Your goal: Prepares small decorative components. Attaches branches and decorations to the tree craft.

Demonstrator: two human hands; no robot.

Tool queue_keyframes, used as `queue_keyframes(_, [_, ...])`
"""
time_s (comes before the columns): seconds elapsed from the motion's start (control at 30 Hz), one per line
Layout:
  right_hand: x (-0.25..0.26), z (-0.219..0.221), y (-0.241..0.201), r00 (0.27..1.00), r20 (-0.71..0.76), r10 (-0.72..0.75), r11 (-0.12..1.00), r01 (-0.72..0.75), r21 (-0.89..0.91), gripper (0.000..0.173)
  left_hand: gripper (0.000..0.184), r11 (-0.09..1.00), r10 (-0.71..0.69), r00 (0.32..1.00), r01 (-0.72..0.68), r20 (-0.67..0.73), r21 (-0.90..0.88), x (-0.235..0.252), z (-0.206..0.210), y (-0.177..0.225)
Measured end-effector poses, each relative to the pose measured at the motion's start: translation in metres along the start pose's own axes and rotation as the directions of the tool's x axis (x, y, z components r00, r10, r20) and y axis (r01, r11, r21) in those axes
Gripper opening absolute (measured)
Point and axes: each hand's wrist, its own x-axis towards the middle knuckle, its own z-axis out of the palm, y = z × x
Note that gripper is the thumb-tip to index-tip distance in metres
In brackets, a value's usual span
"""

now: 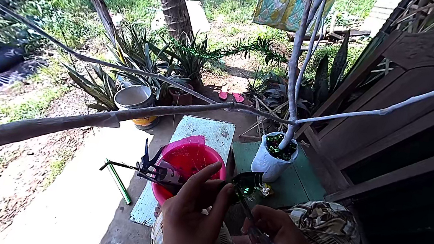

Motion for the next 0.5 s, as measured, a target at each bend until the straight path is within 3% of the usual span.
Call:
queue_keyframes(0.3, [0.0005, 0.0013, -0.0005, 0.999, -0.043, -0.007, 0.997, 0.01, 0.074, 0.032, 0.03, 0.99, -0.026, 1.0, 0.024, -0.011, -0.141, -0.0007, 0.0014, -0.0008])
queue_keyframes(0.5, [0.0004, -0.0016, -0.0021, 1.0, 0.0, 0.026, 0.992, -0.026, 0.127, 0.035, 0.014, 0.997, 0.068, 0.997, -0.068, -0.025, 0.026, -0.0014, -0.0001, -0.0047])
